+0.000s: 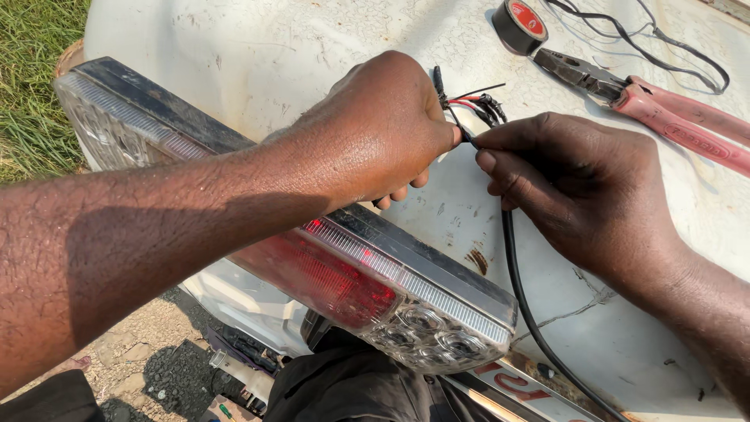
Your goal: The person strips insulation from multiple colored wires, twists the exposed ends together, and wraps each connection with black electrical tape. The work is performed on the tail light assembly of a white vehicle outdoors.
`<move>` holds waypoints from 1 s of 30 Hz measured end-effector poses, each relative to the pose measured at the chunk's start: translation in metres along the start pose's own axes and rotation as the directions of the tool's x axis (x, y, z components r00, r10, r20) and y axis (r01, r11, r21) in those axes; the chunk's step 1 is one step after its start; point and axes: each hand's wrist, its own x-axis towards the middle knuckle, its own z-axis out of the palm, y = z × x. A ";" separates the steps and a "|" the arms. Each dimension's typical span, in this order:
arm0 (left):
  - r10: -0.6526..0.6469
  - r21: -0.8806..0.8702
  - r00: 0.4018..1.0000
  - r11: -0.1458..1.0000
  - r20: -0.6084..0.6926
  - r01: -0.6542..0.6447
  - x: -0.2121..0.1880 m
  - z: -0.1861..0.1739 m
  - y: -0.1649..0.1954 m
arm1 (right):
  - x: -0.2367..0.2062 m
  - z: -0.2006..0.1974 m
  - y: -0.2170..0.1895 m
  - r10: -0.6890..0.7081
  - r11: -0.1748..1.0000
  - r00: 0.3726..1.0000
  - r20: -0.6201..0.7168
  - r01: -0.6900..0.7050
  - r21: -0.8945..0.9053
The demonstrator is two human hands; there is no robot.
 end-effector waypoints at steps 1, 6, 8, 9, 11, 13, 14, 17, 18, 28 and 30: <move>-0.003 0.013 1.000 1.000 -0.005 0.003 0.000 0.000 -0.001 | 0.001 -0.001 -0.001 0.005 1.000 1.000 0.008 -0.005 0.002; 0.076 0.137 0.995 0.988 -0.072 -0.066 0.002 0.003 -0.003 | 0.017 -0.004 -0.008 0.162 0.983 0.987 0.024 -0.163 0.083; 0.165 0.206 0.981 0.968 -0.103 -0.142 0.002 0.003 -0.002 | 0.019 -0.002 -0.010 0.208 0.978 0.978 0.024 -0.208 0.030; 0.218 0.237 0.969 0.953 -0.118 -0.186 0.003 0.001 -0.002 | 0.019 -0.001 -0.010 0.230 0.973 0.973 0.024 -0.230 0.003; 0.241 0.202 0.965 0.955 -0.100 -0.218 0.001 -0.002 -0.004 | 0.014 0.001 -0.010 0.151 0.988 0.989 0.003 -0.151 -0.033; 0.194 0.078 0.980 0.979 -0.038 -0.190 -0.001 -0.008 -0.006 | 0.009 0.002 -0.009 -0.021 0.983 0.999 -0.043 0.013 -0.184; 0.199 0.078 0.979 0.978 -0.036 -0.195 0.000 -0.009 -0.006 | 0.006 0.003 -0.009 -0.149 0.942 0.987 -0.057 0.124 -0.312; 0.232 -0.019 0.972 0.972 -0.032 -0.233 0.007 -0.010 -0.006 | 0.002 0.008 -0.008 -0.452 0.742 0.889 -0.071 0.331 -0.583; 0.248 -0.127 0.968 0.960 -0.026 -0.250 0.010 -0.009 -0.005 | 0.001 0.010 -0.008 -0.532 0.665 0.844 -0.060 0.373 -0.647; 0.225 -0.225 0.974 0.947 -0.039 -0.228 0.029 -0.001 0.001 | -0.004 0.019 0.005 -0.558 0.615 0.825 -0.085 0.343 -0.710; 0.249 -0.221 0.967 0.942 -0.043 -0.253 0.028 -0.002 0.004 | -0.002 0.020 0.006 -0.589 0.586 0.802 -0.100 0.339 -0.736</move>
